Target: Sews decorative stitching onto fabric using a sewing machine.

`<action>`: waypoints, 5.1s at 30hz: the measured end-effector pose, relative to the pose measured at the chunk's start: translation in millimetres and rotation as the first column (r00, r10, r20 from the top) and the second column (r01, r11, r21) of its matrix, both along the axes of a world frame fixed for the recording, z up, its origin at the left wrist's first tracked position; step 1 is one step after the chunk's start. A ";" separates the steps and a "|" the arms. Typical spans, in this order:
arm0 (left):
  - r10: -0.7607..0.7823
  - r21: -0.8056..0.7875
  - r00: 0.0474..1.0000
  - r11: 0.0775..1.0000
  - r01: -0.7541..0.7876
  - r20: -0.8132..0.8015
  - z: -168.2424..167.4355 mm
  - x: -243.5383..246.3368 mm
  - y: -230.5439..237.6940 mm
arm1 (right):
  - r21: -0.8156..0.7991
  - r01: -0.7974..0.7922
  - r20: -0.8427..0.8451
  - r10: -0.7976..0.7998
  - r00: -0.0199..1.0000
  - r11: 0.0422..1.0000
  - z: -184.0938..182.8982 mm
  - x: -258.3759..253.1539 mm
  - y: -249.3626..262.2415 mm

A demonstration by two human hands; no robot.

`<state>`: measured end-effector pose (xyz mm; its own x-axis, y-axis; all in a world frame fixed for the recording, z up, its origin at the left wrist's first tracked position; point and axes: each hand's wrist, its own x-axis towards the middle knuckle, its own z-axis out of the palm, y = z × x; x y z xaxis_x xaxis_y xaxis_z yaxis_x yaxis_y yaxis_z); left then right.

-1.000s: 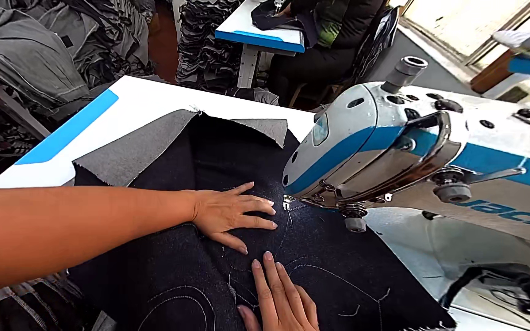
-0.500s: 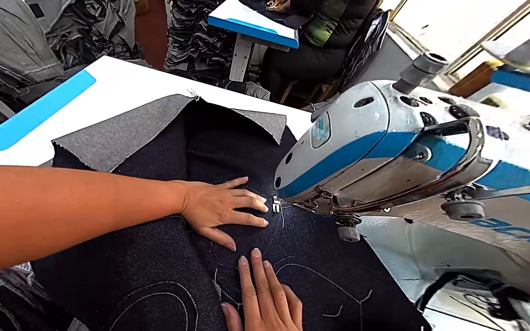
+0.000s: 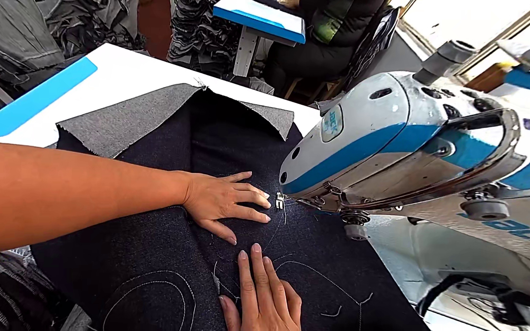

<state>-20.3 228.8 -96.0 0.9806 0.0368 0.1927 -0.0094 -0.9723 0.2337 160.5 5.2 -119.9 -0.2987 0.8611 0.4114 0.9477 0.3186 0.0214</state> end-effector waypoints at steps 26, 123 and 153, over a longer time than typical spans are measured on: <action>0.005 0.022 1.000 1.000 -0.005 0.011 1.0 0.1 -0.8 | 0.023 -0.004 -0.011 0.004 1.000 1.000 -1.8 -1.2 0.3; 0.738 0.044 0.660 0.671 -0.741 -0.140 12.5 37.4 -99.1 | 0.071 -0.208 -0.244 0.219 0.945 0.976 54.4 74.0 66.0; 0.816 0.032 0.542 0.559 -0.829 -0.203 6.0 77.6 -127.9 | 0.063 -0.159 -0.337 0.171 0.926 0.985 -2.4 84.5 57.8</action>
<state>57.3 100.9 -90.0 0.5277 0.8494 -0.0092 0.8333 -0.5155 0.1998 245.0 63.0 -122.3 -0.2727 0.7954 0.5412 0.8340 0.4759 -0.2793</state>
